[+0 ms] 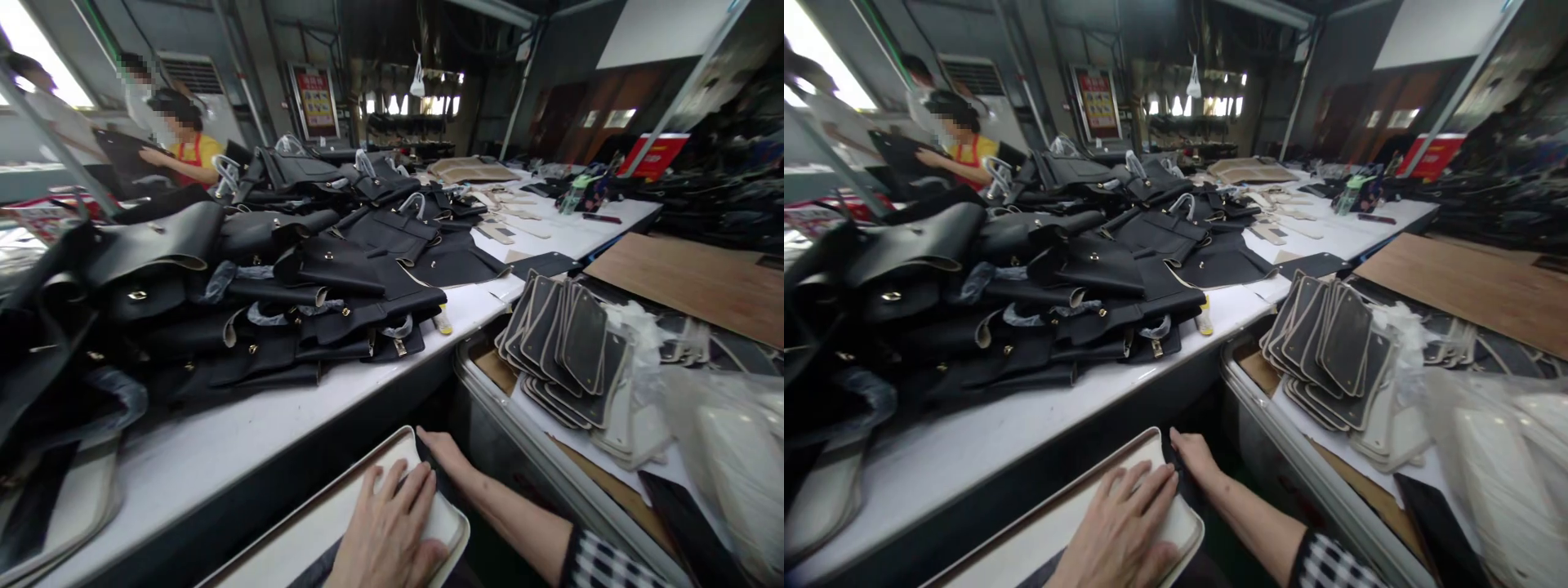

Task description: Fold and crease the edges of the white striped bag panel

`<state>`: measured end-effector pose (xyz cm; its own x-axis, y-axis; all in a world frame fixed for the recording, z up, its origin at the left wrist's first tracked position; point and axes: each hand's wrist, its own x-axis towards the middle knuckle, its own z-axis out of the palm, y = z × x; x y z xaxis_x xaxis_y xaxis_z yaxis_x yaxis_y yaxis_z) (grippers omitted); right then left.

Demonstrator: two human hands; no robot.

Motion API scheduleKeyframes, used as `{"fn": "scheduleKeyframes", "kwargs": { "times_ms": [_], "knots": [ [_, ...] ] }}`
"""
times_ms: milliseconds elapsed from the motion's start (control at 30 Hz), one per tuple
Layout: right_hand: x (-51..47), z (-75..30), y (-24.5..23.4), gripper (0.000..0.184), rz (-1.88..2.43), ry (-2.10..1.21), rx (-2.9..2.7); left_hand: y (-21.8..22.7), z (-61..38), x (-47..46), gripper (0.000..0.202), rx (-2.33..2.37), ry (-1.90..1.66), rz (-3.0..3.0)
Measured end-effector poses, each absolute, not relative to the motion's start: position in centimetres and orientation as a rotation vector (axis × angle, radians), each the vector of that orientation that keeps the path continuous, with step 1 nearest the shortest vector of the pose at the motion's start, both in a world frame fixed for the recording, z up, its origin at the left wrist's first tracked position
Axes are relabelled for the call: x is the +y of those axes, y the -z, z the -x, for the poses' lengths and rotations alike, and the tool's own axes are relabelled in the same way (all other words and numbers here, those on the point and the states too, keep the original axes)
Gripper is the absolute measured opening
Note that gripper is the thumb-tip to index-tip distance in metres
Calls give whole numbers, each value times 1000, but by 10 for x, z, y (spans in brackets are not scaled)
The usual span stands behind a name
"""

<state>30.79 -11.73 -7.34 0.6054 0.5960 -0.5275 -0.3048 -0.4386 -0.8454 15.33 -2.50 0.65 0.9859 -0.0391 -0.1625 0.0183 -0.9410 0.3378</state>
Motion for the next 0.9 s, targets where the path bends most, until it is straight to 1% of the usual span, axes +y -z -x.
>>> {"fn": "scheduleKeyframes", "kwargs": {
  "times_ms": [100,233,433,567,667,767,900],
  "knots": [
    [-140,-305,54,45,1689,-1120,-345,-9,-153,-31,62,13,254,-2757],
    [-159,-295,31,46,1630,-1110,-542,-8,-151,-34,62,28,231,-2755],
    [-160,-286,34,45,1687,-1065,-654,-5,-144,-34,57,7,186,-2729],
    [-157,-288,34,41,1730,-1016,-748,-7,-145,-30,55,29,64,-2698],
    [-156,-291,27,43,1722,-1027,-832,-14,-147,-24,44,46,-20,-2628],
    [-158,-295,20,46,1635,-1131,-801,-16,-143,-17,28,66,-200,-2555],
    [-156,-303,29,52,1357,-1358,-490,-5,-130,-2,25,200,-606,-2640]
  ]
}}
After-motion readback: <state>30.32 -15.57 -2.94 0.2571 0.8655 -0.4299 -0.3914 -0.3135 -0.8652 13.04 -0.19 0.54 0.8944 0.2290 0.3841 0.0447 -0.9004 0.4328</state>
